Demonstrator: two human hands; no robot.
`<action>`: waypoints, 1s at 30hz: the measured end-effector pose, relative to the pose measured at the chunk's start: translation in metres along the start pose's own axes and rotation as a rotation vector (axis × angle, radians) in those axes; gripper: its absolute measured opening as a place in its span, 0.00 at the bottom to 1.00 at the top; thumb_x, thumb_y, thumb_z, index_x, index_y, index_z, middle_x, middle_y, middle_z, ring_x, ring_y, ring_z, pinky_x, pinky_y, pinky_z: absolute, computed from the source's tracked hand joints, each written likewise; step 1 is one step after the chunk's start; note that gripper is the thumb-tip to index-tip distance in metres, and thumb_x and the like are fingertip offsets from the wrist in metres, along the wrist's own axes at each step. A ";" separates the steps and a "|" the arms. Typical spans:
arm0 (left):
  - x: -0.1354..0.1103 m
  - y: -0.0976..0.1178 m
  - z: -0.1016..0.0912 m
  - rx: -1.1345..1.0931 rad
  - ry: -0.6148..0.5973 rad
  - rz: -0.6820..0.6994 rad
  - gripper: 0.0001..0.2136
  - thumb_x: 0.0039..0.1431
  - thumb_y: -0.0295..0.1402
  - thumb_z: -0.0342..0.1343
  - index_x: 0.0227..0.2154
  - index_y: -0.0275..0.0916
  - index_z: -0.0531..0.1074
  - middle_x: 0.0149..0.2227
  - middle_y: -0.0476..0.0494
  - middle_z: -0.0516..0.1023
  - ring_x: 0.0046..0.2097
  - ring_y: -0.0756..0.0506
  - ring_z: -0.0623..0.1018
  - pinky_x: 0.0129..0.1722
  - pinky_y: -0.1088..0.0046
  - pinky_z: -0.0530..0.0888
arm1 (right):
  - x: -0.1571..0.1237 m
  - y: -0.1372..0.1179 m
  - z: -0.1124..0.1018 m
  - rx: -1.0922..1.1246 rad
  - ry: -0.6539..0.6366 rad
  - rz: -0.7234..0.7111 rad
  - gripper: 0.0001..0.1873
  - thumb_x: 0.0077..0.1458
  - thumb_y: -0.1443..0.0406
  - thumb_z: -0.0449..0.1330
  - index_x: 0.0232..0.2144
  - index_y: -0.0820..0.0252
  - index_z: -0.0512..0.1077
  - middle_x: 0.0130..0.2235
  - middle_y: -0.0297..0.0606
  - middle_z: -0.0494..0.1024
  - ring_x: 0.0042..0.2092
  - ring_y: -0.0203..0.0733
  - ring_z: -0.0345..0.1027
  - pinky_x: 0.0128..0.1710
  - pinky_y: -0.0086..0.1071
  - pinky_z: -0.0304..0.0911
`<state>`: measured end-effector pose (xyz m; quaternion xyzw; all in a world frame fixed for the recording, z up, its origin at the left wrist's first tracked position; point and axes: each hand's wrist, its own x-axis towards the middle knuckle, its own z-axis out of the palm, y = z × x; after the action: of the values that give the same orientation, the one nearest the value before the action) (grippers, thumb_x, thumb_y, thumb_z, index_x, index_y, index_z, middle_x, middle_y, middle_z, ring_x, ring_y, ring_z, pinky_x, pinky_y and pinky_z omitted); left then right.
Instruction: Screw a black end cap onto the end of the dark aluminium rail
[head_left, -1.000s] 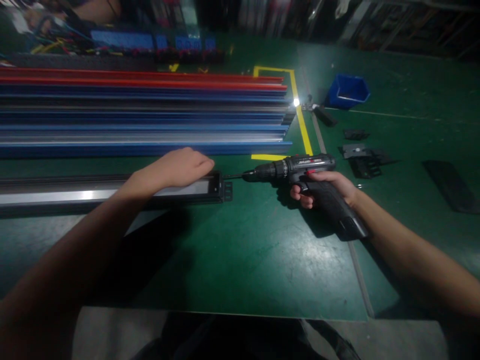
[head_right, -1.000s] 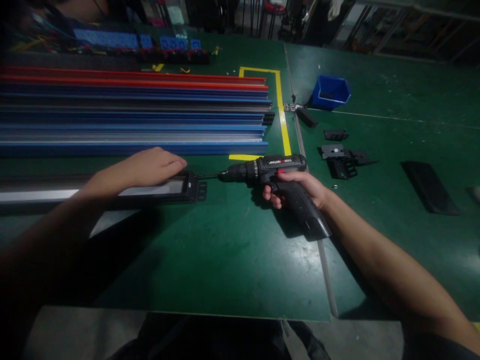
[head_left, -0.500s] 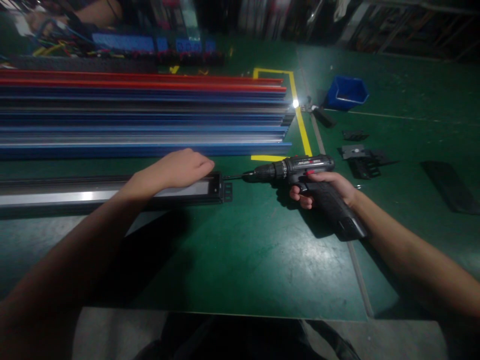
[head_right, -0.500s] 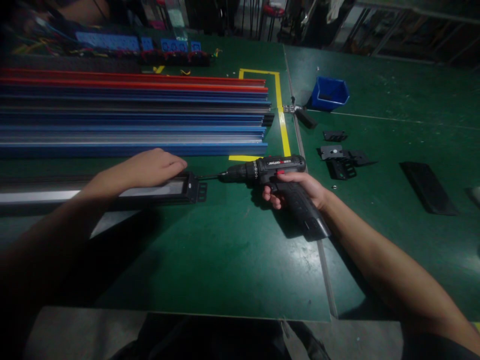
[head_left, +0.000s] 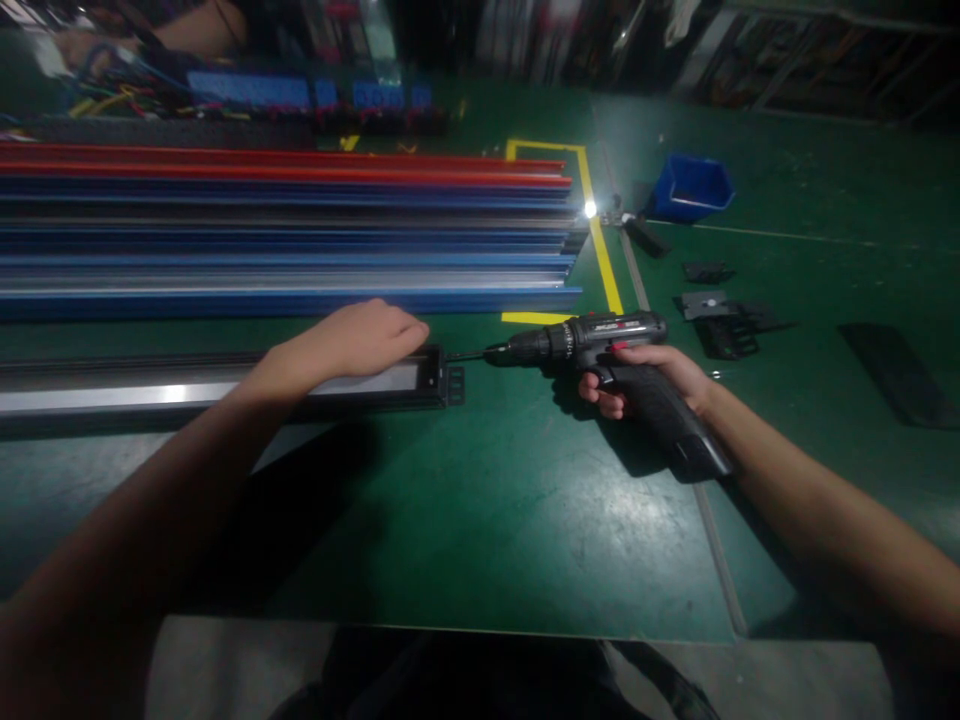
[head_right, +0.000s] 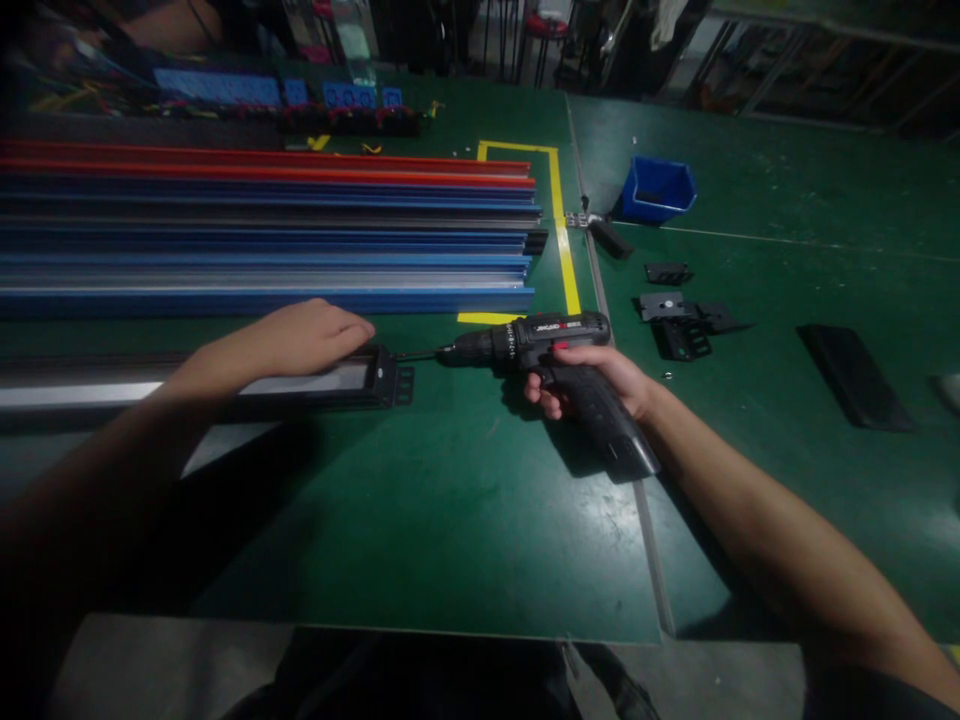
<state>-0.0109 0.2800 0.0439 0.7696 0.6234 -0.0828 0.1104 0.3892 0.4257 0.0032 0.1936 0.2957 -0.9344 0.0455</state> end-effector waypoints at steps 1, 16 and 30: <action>0.000 0.000 0.000 0.002 -0.001 -0.003 0.24 0.72 0.43 0.36 0.31 0.43 0.76 0.36 0.42 0.82 0.35 0.43 0.76 0.34 0.66 0.65 | 0.000 0.000 0.000 -0.002 0.003 -0.002 0.19 0.65 0.58 0.63 0.48 0.72 0.72 0.45 0.54 0.81 0.38 0.41 0.75 0.42 0.34 0.76; 0.000 -0.001 0.001 -0.058 0.008 -0.009 0.23 0.70 0.44 0.39 0.32 0.43 0.77 0.35 0.42 0.81 0.35 0.42 0.75 0.35 0.65 0.64 | -0.001 0.000 0.002 0.020 0.020 -0.003 0.20 0.64 0.61 0.64 0.50 0.73 0.70 0.45 0.55 0.81 0.38 0.43 0.78 0.43 0.35 0.78; 0.000 -0.002 0.003 -0.023 0.018 0.006 0.23 0.70 0.43 0.38 0.31 0.43 0.76 0.34 0.42 0.79 0.33 0.43 0.73 0.33 0.66 0.61 | 0.000 -0.001 0.003 0.010 0.012 -0.002 0.20 0.64 0.60 0.65 0.48 0.75 0.72 0.44 0.55 0.81 0.39 0.42 0.78 0.43 0.34 0.77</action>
<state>-0.0125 0.2796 0.0408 0.7708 0.6231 -0.0683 0.1139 0.3883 0.4243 0.0063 0.1992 0.2914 -0.9347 0.0419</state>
